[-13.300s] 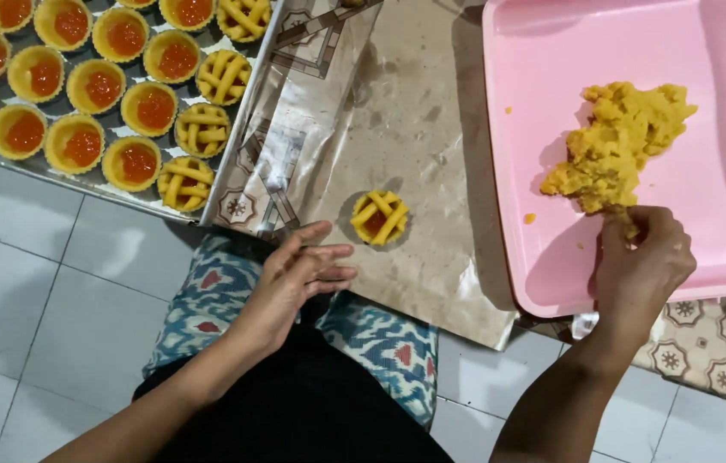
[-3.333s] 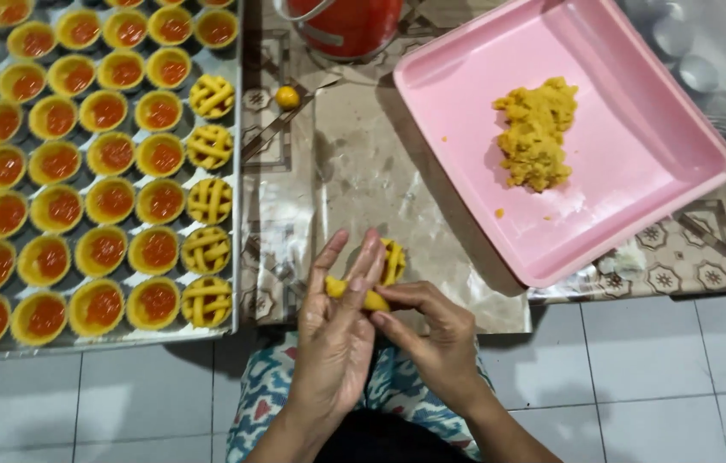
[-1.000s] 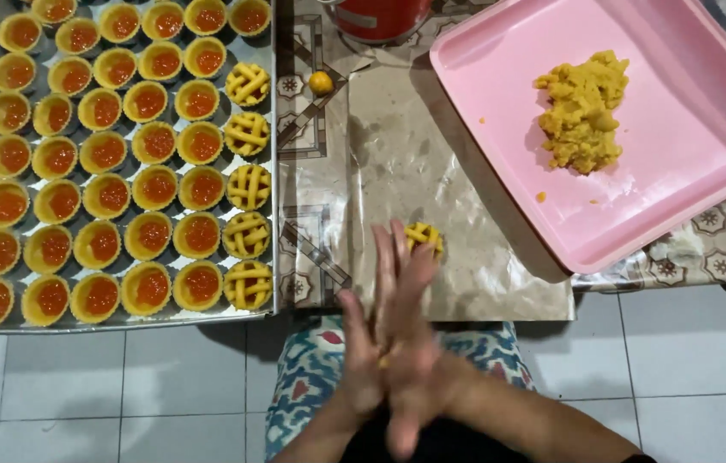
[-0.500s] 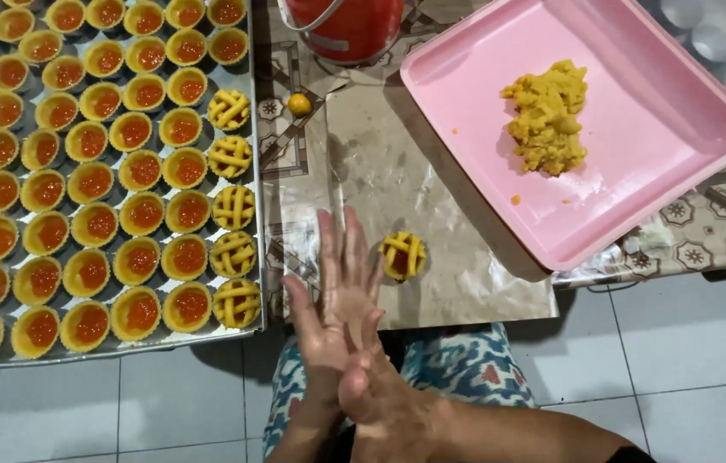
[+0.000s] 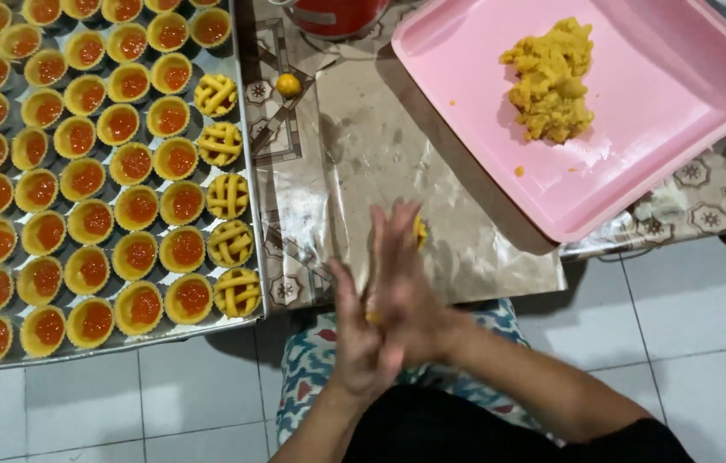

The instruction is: The person is decorating jam-filled tarts by rolling dough into thin strips and arranging them in a lattice pattern on top.

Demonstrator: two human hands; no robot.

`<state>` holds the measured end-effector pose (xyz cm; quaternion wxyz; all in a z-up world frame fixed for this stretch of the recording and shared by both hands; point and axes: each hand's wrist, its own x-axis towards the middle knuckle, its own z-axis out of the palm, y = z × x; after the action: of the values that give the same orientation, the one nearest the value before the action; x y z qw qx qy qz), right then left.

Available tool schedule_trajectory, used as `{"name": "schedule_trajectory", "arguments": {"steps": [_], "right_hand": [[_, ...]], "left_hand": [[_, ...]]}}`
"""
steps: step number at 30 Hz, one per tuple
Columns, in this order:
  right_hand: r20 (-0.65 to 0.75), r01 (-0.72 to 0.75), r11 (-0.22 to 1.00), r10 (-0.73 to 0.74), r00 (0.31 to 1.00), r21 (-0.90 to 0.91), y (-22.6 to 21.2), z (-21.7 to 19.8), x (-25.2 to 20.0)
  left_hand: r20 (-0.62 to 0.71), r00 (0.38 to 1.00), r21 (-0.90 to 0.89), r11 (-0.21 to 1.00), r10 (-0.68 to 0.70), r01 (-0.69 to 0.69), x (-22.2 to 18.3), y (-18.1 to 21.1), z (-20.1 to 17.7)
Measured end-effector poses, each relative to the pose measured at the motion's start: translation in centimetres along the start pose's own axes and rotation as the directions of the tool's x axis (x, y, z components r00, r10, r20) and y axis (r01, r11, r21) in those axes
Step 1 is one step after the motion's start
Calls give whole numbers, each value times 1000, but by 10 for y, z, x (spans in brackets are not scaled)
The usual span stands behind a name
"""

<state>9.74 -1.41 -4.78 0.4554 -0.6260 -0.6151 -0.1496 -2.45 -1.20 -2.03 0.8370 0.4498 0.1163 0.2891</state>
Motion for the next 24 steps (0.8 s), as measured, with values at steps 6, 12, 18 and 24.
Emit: {"name": "schedule_trajectory", "arguments": {"steps": [6,12,18,24], "right_hand": [[3,-31,997,31,1000,67,-15,-4,-22],[37,-22,976,15,999,215,-8,20,0],[85,102,909,-148,985,405,-37,-2,-43],[78,175,872,-235,969,457,0,6,-7]], "left_hand": [[39,997,-131,989,-70,75,10,2,-2],[-4,995,-247,965,-95,92,11,5,-3],[126,880,-18,888,459,-460,12,-38,-40],[43,983,-128,977,177,-171,15,-2,-8]]}}
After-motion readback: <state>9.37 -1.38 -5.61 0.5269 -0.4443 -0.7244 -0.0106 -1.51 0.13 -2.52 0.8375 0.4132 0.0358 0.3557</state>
